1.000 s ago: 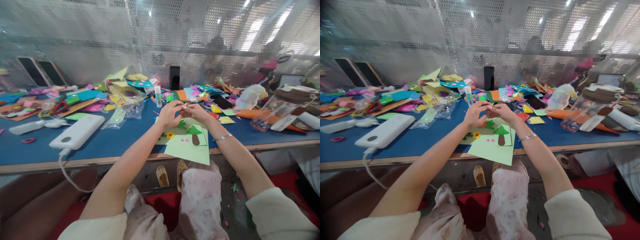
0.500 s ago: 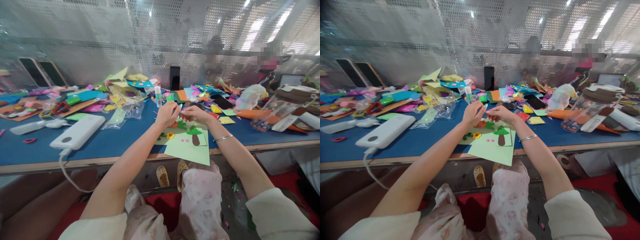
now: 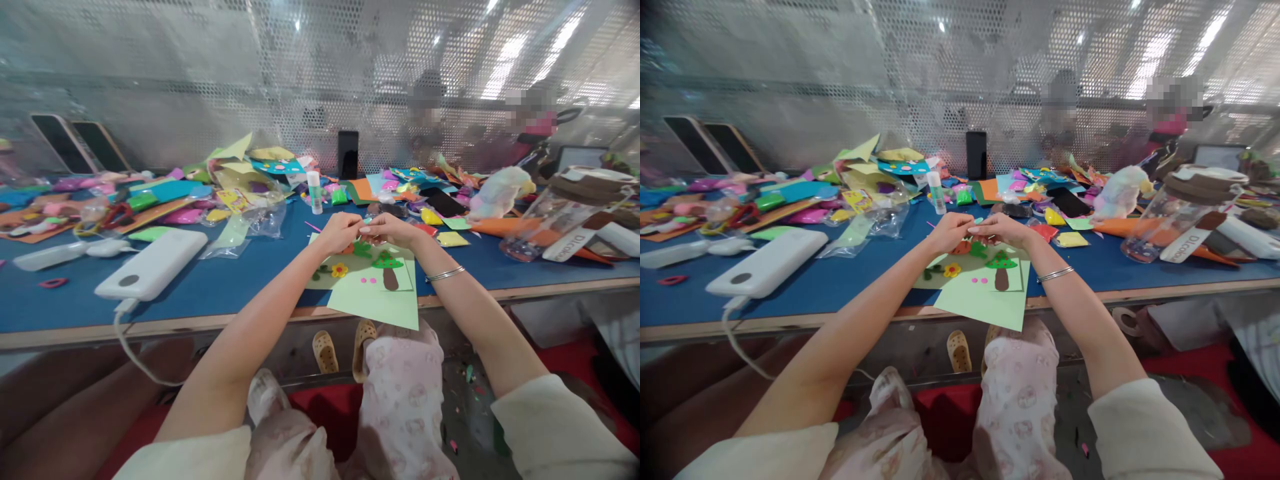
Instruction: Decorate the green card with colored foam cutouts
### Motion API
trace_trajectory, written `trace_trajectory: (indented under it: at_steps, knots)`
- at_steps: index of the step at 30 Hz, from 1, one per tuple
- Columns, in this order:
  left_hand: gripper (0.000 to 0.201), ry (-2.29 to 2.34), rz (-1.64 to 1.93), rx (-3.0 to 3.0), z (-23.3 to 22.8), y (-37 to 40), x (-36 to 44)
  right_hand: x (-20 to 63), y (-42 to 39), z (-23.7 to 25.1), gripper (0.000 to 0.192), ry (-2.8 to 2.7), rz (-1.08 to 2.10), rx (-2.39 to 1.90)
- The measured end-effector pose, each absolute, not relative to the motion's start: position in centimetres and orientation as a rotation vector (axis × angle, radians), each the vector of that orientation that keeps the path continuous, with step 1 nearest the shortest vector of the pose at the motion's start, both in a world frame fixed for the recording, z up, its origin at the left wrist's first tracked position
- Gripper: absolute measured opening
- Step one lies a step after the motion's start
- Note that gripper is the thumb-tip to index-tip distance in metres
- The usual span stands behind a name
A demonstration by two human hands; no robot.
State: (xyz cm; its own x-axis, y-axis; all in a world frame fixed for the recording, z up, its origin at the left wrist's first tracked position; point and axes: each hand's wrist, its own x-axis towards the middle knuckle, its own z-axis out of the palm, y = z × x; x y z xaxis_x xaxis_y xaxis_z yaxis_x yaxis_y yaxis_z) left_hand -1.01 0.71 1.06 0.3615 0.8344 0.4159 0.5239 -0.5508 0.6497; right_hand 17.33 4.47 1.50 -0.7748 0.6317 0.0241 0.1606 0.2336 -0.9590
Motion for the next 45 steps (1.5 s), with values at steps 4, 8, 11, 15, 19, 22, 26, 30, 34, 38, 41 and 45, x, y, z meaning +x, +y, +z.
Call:
trace_trajectory:
  at_steps: [4, 8, 11, 15, 19, 22, 26, 30, 34, 38, 41, 45]
  knots:
    - [0.032, 1.184, 1.065, 2.276, 1.09, 0.76, -0.98, 17.35, 4.53, 1.50, 0.023, -2.051, 1.597, -0.705]
    - [0.034, 1.162, 1.073, 2.296, 1.00, 0.78, -1.02, 17.48, 4.60, 1.59, 0.019, -2.090, 1.549, -0.768]
    - [0.037, 1.157, 1.073, 2.232, 0.97, 0.65, -1.11, 17.55, 4.50, 1.76, 0.019, -2.101, 1.562, -0.772]
    - [0.036, 1.161, 1.031, 2.233, 1.05, 0.39, -1.11, 17.57, 4.20, 1.90, 0.018, -2.149, 1.615, -0.764]
    - [0.033, 1.173, 0.960, 2.274, 0.96, 0.42, -1.10, 17.51, 4.02, 1.80, 0.021, -2.176, 1.685, -0.755]
    - [0.032, 1.176, 0.984, 2.308, 0.73, 0.70, -1.13, 17.51, 4.20, 1.63, 0.019, -2.107, 1.728, -0.769]
    - [0.030, 1.183, 1.076, 2.343, 0.44, 1.07, -1.10, 17.62, 4.76, 1.24, 0.021, -2.003, 1.720, -0.766]
    - [0.031, 1.207, 1.092, 2.338, 0.35, 1.14, -1.18, 17.68, 4.91, 1.13, 0.020, -2.021, 1.668, -0.756]
    - [0.040, 1.231, 1.012, 2.320, 0.48, 0.99, -1.38, 17.65, 4.53, 1.60, 0.018, -2.059, 1.629, -0.723]
    - [0.041, 1.192, 0.977, 2.270, 0.75, 0.71, -1.34, 17.65, 4.41, 1.75, 0.018, -2.073, 1.647, -0.740]
    - [0.034, 1.175, 0.975, 2.291, 0.95, 0.47, -1.13, 17.65, 4.52, 1.54, 0.019, -2.093, 1.713, -0.743]
    - [0.029, 1.181, 0.962, 2.314, 0.92, 0.48, -1.03, 17.64, 4.61, 1.43, 0.020, -2.079, 1.750, -0.756]
